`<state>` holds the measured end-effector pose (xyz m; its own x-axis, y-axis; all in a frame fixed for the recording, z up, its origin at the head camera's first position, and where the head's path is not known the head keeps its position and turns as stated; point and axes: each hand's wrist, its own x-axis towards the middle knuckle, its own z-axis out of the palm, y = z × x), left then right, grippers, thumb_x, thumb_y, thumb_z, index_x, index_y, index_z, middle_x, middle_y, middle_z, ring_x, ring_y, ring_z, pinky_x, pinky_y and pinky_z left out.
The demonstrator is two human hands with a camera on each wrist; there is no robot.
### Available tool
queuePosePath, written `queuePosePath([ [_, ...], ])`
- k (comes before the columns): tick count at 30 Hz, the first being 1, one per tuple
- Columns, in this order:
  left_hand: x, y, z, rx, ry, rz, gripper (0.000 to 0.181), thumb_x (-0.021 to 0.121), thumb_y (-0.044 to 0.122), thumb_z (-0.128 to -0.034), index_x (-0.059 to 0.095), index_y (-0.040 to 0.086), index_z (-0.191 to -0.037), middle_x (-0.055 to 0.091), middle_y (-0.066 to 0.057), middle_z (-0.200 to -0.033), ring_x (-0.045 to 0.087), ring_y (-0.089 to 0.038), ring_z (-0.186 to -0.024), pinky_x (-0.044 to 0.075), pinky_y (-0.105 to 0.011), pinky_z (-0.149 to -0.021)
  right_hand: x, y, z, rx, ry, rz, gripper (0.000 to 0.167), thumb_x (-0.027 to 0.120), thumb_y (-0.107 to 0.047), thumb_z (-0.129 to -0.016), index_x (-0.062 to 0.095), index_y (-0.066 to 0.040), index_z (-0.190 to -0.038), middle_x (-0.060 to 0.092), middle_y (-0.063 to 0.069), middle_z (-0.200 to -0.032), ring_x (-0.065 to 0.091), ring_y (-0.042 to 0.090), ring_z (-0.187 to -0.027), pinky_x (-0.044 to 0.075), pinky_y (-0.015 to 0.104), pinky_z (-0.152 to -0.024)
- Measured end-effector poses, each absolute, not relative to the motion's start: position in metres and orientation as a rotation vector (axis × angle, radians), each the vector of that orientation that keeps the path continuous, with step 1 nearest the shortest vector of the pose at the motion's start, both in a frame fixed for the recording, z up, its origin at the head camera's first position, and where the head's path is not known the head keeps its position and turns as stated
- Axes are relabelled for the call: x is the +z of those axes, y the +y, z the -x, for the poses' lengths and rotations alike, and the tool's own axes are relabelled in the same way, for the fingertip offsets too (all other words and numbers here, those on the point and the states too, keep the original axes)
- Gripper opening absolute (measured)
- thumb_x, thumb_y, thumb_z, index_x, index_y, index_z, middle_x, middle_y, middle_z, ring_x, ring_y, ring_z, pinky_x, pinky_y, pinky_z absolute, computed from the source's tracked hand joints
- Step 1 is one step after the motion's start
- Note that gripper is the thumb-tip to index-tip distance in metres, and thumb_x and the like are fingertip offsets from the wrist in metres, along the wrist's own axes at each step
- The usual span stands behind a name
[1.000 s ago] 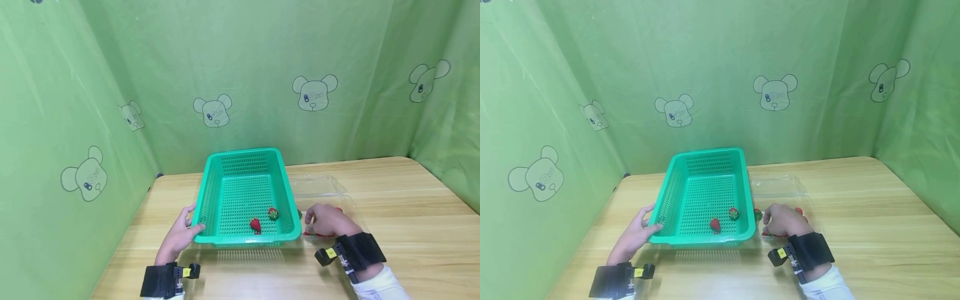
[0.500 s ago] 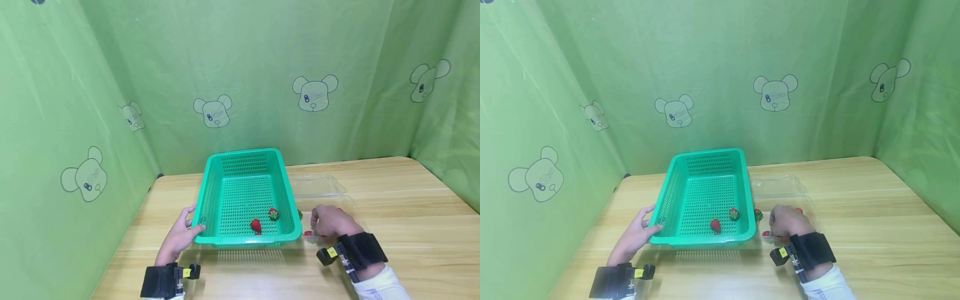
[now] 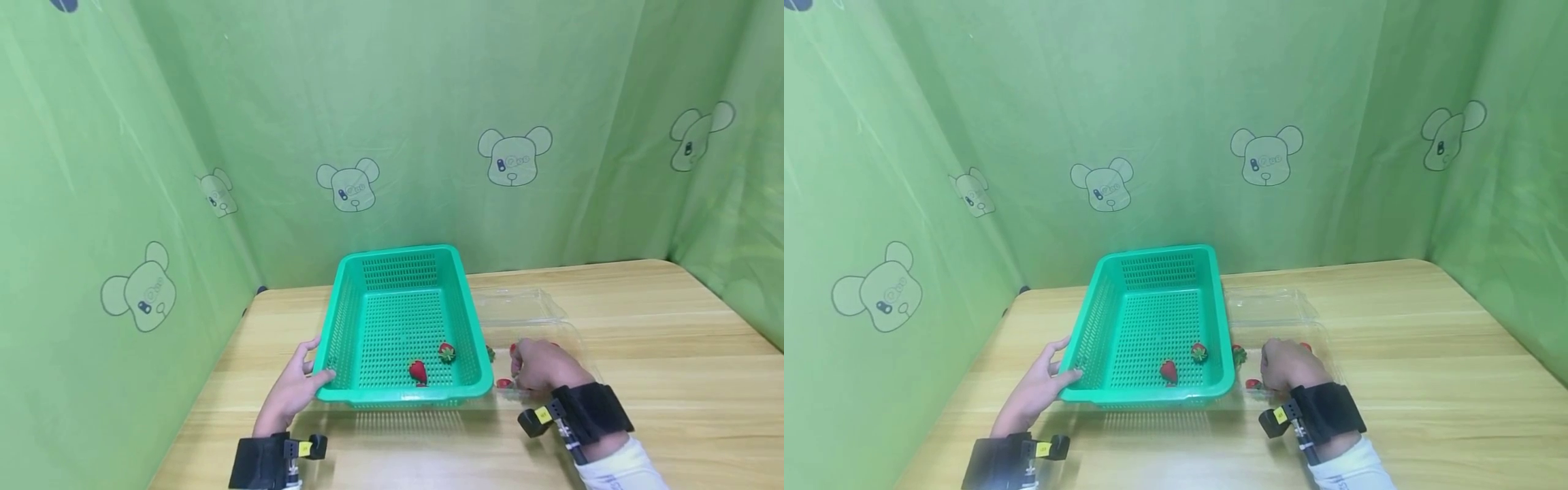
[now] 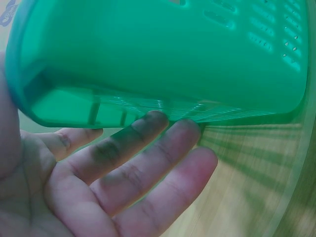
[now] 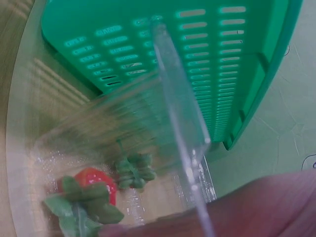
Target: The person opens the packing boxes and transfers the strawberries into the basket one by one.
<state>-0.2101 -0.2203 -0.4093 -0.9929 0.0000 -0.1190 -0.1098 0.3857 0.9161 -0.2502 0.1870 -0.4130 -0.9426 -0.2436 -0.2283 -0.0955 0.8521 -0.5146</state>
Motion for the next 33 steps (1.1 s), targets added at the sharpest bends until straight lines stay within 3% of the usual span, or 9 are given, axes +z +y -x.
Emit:
queuePosePath([
  [6, -0.4073, -0.2194, 0.2091, 1.702, 2.519, 0.077, 0.069, 0.063, 0.012, -0.0905, 0.029, 0.012, -0.151, 0.050, -0.030, -0.132, 0.055, -0.041, -0.116, 0.046, -0.055, -0.091, -0.4118, 0.1868, 0.2507, -0.751, 2.733, 0.243, 0.016, 0.069, 0.004, -0.069, 0.061, -0.008, -0.077, 0.056, 0.005, -0.073, 0.051, 0.021, -0.061, 0.040, 0.029, -0.052],
  [19, -0.4079, -0.2197, 0.2104, 1.704, 2.516, 0.075, 0.070, 0.063, 0.011, -0.0910, 0.028, 0.011, -0.151, 0.051, -0.030, -0.131, 0.057, -0.039, -0.114, 0.049, -0.052, -0.088, -0.4117, 0.1859, 0.2512, -0.819, 2.724, 0.201, 0.014, 0.067, 0.004, -0.073, 0.060, -0.007, -0.079, 0.056, 0.006, -0.072, 0.051, 0.021, -0.060, 0.040, 0.030, -0.052],
  [29, -0.4084, -0.2195, 0.2099, 1.676, 2.547, 0.089, 0.069, 0.065, 0.013, -0.0892, 0.032, 0.014, -0.150, 0.046, -0.032, -0.136, 0.045, -0.046, -0.126, 0.041, -0.060, -0.095, -0.4073, 0.1855, 0.2503, -0.829, 2.752, 0.181, 0.010, 0.065, 0.000, -0.077, 0.064, -0.005, -0.085, 0.057, 0.006, -0.076, 0.051, 0.022, -0.064, 0.041, 0.033, -0.056],
  [33, -0.4075, -0.2194, 0.2096, 1.677, 2.540, 0.092, 0.069, 0.064, 0.013, -0.0897, 0.031, 0.015, -0.150, 0.046, -0.032, -0.136, 0.048, -0.045, -0.123, 0.042, -0.060, -0.094, -0.4060, 0.1844, 0.2510, -0.842, 2.757, 0.176, 0.011, 0.065, -0.001, -0.079, 0.065, -0.002, -0.090, 0.058, 0.007, -0.077, 0.052, 0.022, -0.066, 0.042, 0.034, -0.057],
])
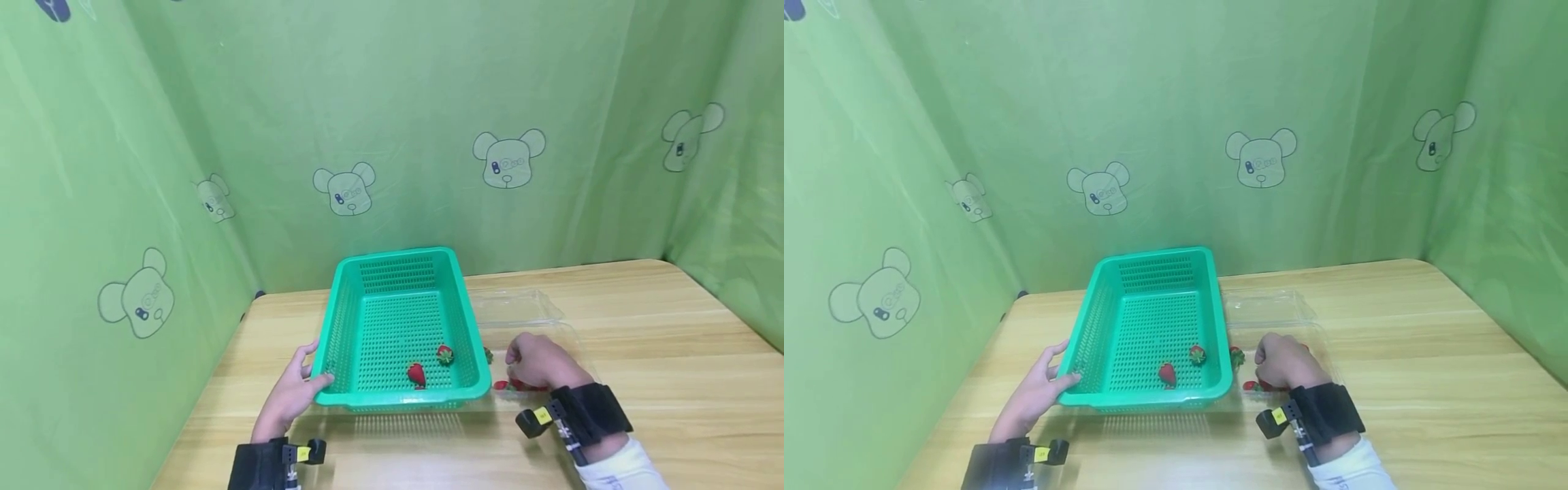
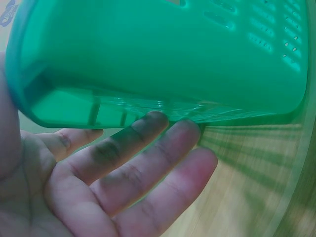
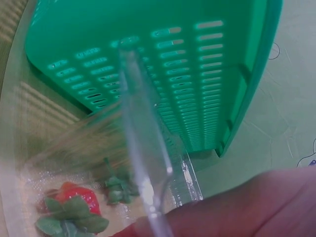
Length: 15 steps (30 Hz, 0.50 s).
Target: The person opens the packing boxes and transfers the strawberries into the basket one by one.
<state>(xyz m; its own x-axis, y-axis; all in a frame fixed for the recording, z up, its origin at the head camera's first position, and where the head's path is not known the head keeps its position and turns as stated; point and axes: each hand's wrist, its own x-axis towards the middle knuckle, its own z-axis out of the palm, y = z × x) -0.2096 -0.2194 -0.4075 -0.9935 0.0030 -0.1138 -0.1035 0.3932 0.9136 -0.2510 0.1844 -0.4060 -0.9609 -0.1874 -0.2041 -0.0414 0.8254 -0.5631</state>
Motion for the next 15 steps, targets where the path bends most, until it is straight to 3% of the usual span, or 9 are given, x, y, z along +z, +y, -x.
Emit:
queuePosePath([
  [10, -0.4075, -0.2195, 0.2074, 1.684, 2.523, 0.087, 0.068, 0.063, 0.012, -0.0908, 0.029, 0.013, -0.150, 0.051, -0.030, -0.130, 0.060, -0.036, -0.108, 0.048, -0.052, -0.088, -0.4043, 0.1815, 0.2496, -0.891, 2.780, 0.191, 0.009, 0.064, -0.004, -0.083, 0.065, -0.002, -0.092, 0.058, 0.006, -0.077, 0.052, 0.022, -0.064, 0.043, 0.033, -0.056],
  [15, -0.4059, -0.2185, 0.2080, 1.659, 2.542, 0.098, 0.068, 0.063, 0.013, -0.0908, 0.030, 0.013, -0.150, 0.048, -0.032, -0.133, 0.056, -0.039, -0.114, 0.046, -0.056, -0.091, -0.4013, 0.1817, 0.2487, -0.913, 2.785, 0.184, 0.012, 0.064, -0.004, -0.083, 0.066, -0.001, -0.095, 0.059, 0.007, -0.080, 0.052, 0.022, -0.062, 0.043, 0.033, -0.054],
])
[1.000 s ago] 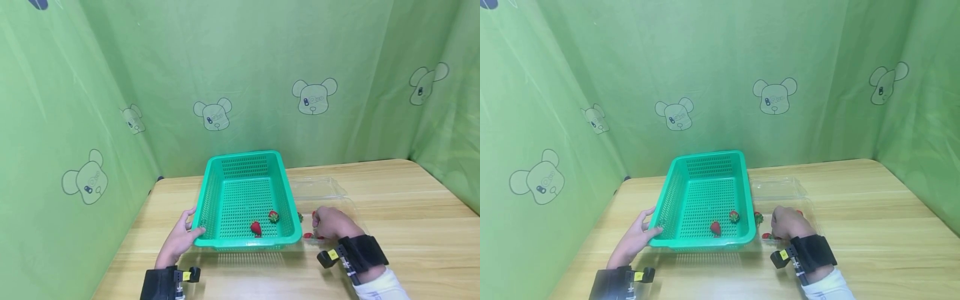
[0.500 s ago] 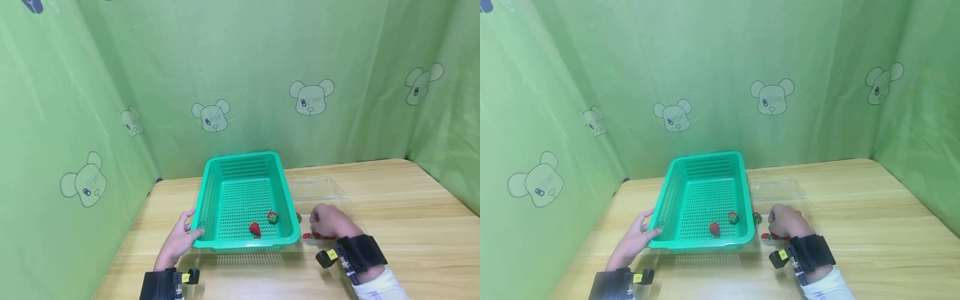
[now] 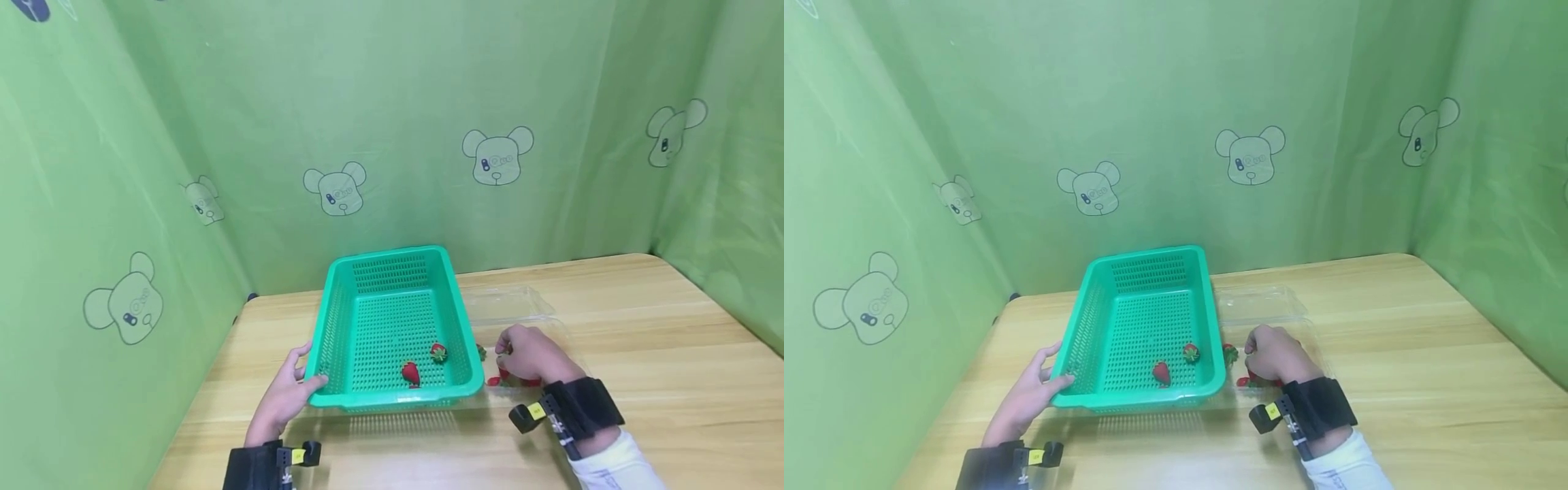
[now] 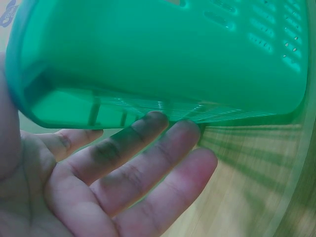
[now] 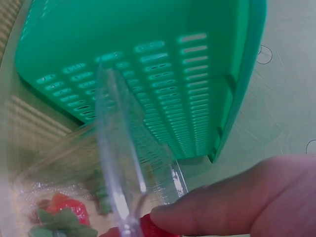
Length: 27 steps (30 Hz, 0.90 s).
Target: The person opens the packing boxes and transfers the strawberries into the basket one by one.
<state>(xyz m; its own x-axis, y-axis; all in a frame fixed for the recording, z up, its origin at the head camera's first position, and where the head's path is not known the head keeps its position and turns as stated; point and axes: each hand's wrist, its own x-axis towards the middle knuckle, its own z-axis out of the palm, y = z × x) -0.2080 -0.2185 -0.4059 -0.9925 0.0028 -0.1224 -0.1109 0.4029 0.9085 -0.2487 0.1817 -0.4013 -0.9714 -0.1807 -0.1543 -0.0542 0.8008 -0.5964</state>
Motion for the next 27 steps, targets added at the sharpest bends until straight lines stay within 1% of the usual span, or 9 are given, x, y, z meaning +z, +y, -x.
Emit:
queuePosePath([
  [6, -0.4061, -0.2171, 0.2091, 1.659, 2.532, 0.096, 0.068, 0.063, 0.012, -0.0906, 0.030, 0.013, -0.150, 0.049, -0.032, -0.132, 0.056, -0.039, -0.114, 0.046, -0.056, -0.091, -0.4000, 0.1831, 0.2480, -0.918, 2.802, 0.182, 0.022, 0.066, -0.006, -0.083, 0.066, 0.002, -0.103, 0.063, 0.010, -0.088, 0.054, 0.022, -0.065, 0.046, 0.034, -0.057],
  [11, -0.4068, -0.2167, 0.2092, 1.672, 2.511, 0.093, 0.068, 0.063, 0.012, -0.0908, 0.029, 0.013, -0.150, 0.051, -0.030, -0.131, 0.059, -0.035, -0.109, 0.047, -0.054, -0.090, -0.3984, 0.1832, 0.2476, -0.907, 2.839, 0.199, 0.023, 0.067, -0.009, -0.084, 0.065, 0.002, -0.104, 0.065, 0.012, -0.093, 0.055, 0.021, -0.068, 0.047, 0.035, -0.060],
  [18, -0.4057, -0.2174, 0.2070, 1.687, 2.513, 0.082, 0.068, 0.063, 0.011, -0.0912, 0.028, 0.010, -0.150, 0.050, -0.032, -0.130, 0.059, -0.038, -0.110, 0.047, -0.054, -0.091, -0.3965, 0.1800, 0.2478, -0.926, 2.874, 0.246, 0.021, 0.067, -0.012, -0.084, 0.065, 0.000, -0.101, 0.063, 0.006, -0.084, 0.054, 0.018, -0.063, 0.044, 0.033, -0.056],
  [24, -0.4056, -0.2176, 0.2069, 1.660, 2.524, 0.104, 0.068, 0.063, 0.012, -0.0914, 0.028, 0.012, -0.151, 0.050, -0.031, -0.132, 0.057, -0.039, -0.113, 0.044, -0.057, -0.093, -0.3949, 0.1783, 0.2471, -0.923, 2.892, 0.252, 0.023, 0.068, -0.012, -0.084, 0.066, 0.001, -0.102, 0.062, 0.006, -0.084, 0.054, 0.019, -0.066, 0.044, 0.033, -0.057],
  [27, -0.4054, -0.2175, 0.2075, 1.665, 2.518, 0.111, 0.068, 0.062, 0.011, -0.0911, 0.028, 0.012, -0.150, 0.051, -0.030, -0.131, 0.058, -0.038, -0.112, 0.045, -0.056, -0.093, -0.3931, 0.1776, 0.2464, -0.930, 2.904, 0.267, 0.023, 0.068, -0.012, -0.084, 0.066, 0.001, -0.103, 0.063, 0.007, -0.086, 0.054, 0.019, -0.067, 0.045, 0.033, -0.058],
])
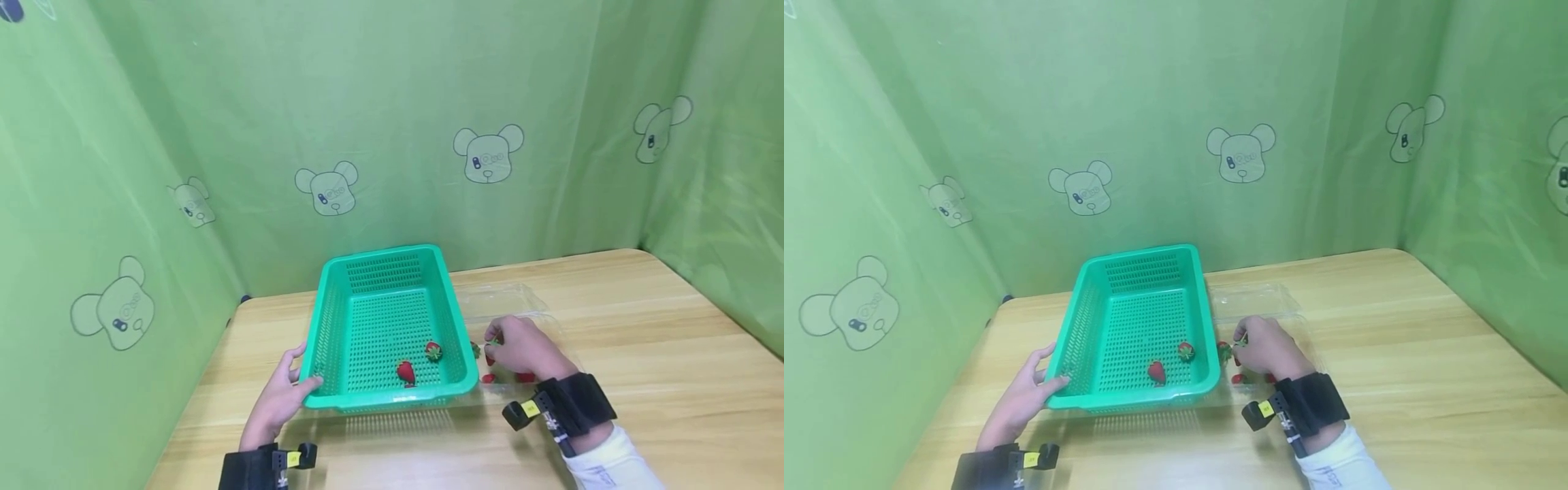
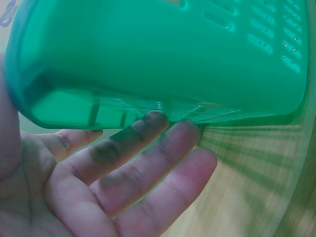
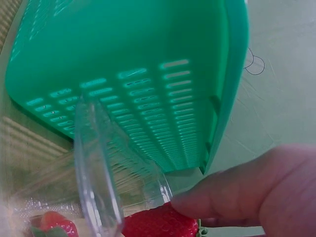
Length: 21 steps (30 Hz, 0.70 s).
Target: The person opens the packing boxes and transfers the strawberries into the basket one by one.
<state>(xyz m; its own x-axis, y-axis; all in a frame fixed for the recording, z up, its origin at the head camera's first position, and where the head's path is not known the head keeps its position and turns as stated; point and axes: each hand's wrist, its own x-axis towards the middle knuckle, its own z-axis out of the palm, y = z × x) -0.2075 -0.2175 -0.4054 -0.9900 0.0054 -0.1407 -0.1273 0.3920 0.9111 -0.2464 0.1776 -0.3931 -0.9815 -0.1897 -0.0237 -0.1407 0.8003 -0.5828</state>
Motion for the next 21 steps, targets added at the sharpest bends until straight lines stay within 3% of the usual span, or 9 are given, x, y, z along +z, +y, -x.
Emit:
queuePosePath([
  [13, -0.4050, -0.2192, 0.2068, 1.657, 2.529, 0.113, 0.069, 0.063, 0.013, -0.0907, 0.029, 0.012, -0.150, 0.051, -0.030, -0.131, 0.057, -0.039, -0.113, 0.046, -0.055, -0.091, -0.3891, 0.1745, 0.2438, -0.993, 2.889, 0.270, 0.017, 0.066, -0.011, -0.087, 0.067, -0.001, -0.101, 0.064, 0.008, -0.088, 0.053, 0.017, -0.058, 0.044, 0.033, -0.052],
  [21, -0.4043, -0.2189, 0.2058, 1.663, 2.522, 0.106, 0.069, 0.062, 0.013, -0.0914, 0.027, 0.011, -0.151, 0.051, -0.030, -0.131, 0.059, -0.037, -0.110, 0.046, -0.054, -0.092, -0.3881, 0.1751, 0.2435, -0.965, 2.916, 0.289, 0.018, 0.066, -0.011, -0.086, 0.067, -0.002, -0.101, 0.066, 0.011, -0.092, 0.055, 0.018, -0.066, 0.047, 0.035, -0.059],
])
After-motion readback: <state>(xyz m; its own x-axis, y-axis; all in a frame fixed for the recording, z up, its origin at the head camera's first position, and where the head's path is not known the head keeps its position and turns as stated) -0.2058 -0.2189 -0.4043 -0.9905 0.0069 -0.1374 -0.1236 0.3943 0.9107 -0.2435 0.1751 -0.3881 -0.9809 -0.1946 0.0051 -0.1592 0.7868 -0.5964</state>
